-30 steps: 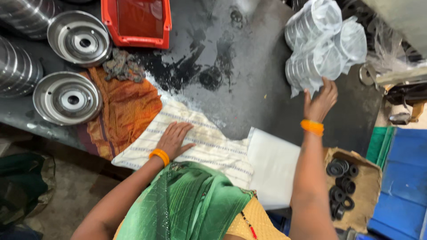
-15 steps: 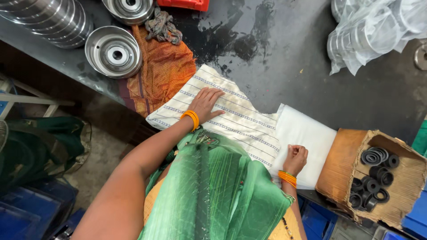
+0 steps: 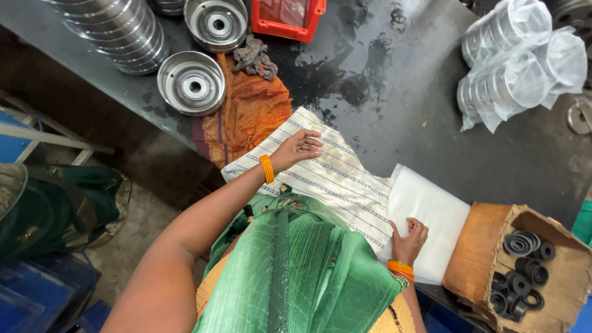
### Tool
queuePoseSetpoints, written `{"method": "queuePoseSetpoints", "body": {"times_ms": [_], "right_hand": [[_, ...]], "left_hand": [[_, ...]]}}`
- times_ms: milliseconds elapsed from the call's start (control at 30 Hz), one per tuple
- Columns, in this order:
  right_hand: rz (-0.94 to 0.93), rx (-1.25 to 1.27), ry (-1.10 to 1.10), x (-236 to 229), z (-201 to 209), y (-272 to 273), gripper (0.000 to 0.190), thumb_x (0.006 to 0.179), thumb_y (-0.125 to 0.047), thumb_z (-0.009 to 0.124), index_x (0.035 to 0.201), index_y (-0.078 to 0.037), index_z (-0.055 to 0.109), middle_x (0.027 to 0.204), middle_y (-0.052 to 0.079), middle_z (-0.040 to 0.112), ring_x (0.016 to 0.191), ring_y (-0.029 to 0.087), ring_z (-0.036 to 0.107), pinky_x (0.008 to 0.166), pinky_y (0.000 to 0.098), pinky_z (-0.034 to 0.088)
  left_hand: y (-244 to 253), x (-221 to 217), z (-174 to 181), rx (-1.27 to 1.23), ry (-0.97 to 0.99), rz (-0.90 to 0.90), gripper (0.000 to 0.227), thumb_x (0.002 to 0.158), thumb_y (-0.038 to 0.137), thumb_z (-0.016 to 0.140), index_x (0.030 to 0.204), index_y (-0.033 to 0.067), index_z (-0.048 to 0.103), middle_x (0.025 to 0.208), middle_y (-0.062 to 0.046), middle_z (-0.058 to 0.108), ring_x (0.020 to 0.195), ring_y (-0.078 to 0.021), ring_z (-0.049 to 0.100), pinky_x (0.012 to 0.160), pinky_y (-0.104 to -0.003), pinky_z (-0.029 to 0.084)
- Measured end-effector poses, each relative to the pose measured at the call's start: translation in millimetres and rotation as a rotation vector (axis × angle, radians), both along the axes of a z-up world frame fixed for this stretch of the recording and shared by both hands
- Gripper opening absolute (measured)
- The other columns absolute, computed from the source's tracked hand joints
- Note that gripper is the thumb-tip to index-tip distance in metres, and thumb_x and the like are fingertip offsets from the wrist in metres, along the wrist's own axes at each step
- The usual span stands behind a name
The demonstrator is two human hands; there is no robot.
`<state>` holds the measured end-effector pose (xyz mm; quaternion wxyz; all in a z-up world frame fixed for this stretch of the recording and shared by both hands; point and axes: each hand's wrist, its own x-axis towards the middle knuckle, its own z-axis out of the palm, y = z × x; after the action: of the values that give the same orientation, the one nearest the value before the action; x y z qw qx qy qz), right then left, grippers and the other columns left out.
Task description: The person repeatedly picks up cylindrical metal parts, places them into clear plastic bags, and sets the wrapped items aside. She also wipes the metal parts with a cloth before wrapping them.
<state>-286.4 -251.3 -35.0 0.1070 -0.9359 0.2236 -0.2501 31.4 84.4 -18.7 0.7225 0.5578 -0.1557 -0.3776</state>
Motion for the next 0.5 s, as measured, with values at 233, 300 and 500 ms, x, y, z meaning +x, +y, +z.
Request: {"method": "queuePoseSetpoints", "body": {"times_ms": [233, 300, 500], "right_hand": [[-0.199, 0.696, -0.007, 3.9, 11.3, -25.9, 0.023, 0.101, -0.021, 0.073, 0.106, 0.001, 0.067, 0.091, 0.004, 0.063, 0.083, 0.012, 0.053, 0.077, 0.0288, 0.046], [-0.098, 0.815, -0.006, 0.1, 29.5, -44.8, 0.023, 0.104, -0.023, 0.064, 0.109, -0.001, 0.069, 0.097, -0.003, 0.069, 0.089, 0.006, 0.057, 0.083, 0.0244, 0.047], [-0.283, 0.618, -0.339, -2.6, 109.0, -63.0, 0.015, 0.112, -0.014, 0.061, 0.115, -0.001, 0.067, 0.1, -0.002, 0.068, 0.087, 0.008, 0.06, 0.076, 0.0245, 0.05]], "left_hand": [[6.4, 6.1, 37.5, -0.101, -0.04, -0.009, 0.058, 0.089, 0.015, 0.078, 0.14, 0.0082, 0.052, 0.128, -0.008, 0.065, 0.116, -0.0175, 0.062, 0.106, -0.034, 0.054], [9.7, 5.7, 47.7, -0.086, -0.071, -0.013, 0.056, 0.089, 0.015, 0.079, 0.139, 0.0085, 0.053, 0.128, -0.007, 0.065, 0.115, -0.0166, 0.063, 0.106, -0.034, 0.054], [19.1, 6.2, 70.1, -0.029, -0.217, -0.02, 0.052, 0.088, 0.015, 0.08, 0.135, 0.0086, 0.057, 0.126, -0.006, 0.068, 0.115, -0.0167, 0.064, 0.103, -0.035, 0.054]]}}
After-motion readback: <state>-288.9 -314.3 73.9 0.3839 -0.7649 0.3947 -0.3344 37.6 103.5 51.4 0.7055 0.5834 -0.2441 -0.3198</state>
